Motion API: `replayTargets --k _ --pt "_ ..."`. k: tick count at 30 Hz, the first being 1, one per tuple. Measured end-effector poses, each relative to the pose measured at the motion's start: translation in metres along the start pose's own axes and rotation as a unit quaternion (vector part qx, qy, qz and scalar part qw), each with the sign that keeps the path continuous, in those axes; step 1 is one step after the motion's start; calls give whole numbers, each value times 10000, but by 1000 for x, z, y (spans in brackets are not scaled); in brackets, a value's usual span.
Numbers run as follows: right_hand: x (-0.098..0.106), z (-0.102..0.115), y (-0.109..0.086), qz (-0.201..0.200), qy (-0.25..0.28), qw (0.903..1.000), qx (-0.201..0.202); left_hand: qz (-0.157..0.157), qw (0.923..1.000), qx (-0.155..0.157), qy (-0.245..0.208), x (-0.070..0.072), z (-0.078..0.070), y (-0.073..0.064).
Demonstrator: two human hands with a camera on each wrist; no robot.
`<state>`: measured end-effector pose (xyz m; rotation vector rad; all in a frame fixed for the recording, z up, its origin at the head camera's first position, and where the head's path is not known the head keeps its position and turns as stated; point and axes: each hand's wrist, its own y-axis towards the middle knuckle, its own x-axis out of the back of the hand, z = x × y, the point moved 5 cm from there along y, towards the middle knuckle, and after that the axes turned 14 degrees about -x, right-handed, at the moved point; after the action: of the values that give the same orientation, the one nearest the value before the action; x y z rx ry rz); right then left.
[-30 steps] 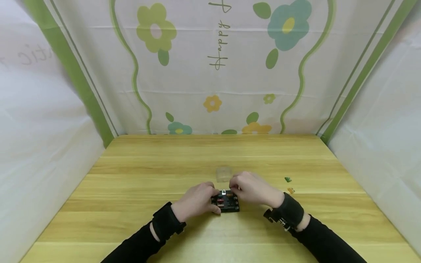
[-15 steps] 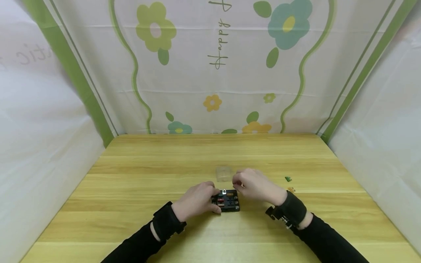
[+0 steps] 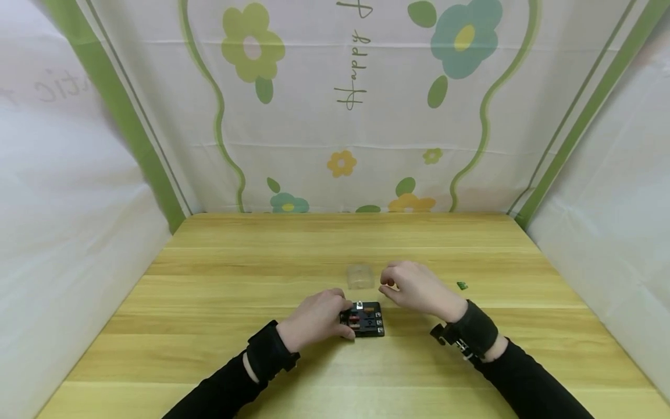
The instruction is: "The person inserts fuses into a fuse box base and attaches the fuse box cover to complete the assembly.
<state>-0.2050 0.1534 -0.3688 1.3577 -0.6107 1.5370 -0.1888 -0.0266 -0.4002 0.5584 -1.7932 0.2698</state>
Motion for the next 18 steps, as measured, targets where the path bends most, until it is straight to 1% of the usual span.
replayTargets --k 7,18 --pt "7 -13 -4 -97 -83 9993 -345 39 10000 72 -19 -1 0 0" --pt "16 -40 -12 115 -223 9961 -842 0 10000 69 -6 0 -1 -1"
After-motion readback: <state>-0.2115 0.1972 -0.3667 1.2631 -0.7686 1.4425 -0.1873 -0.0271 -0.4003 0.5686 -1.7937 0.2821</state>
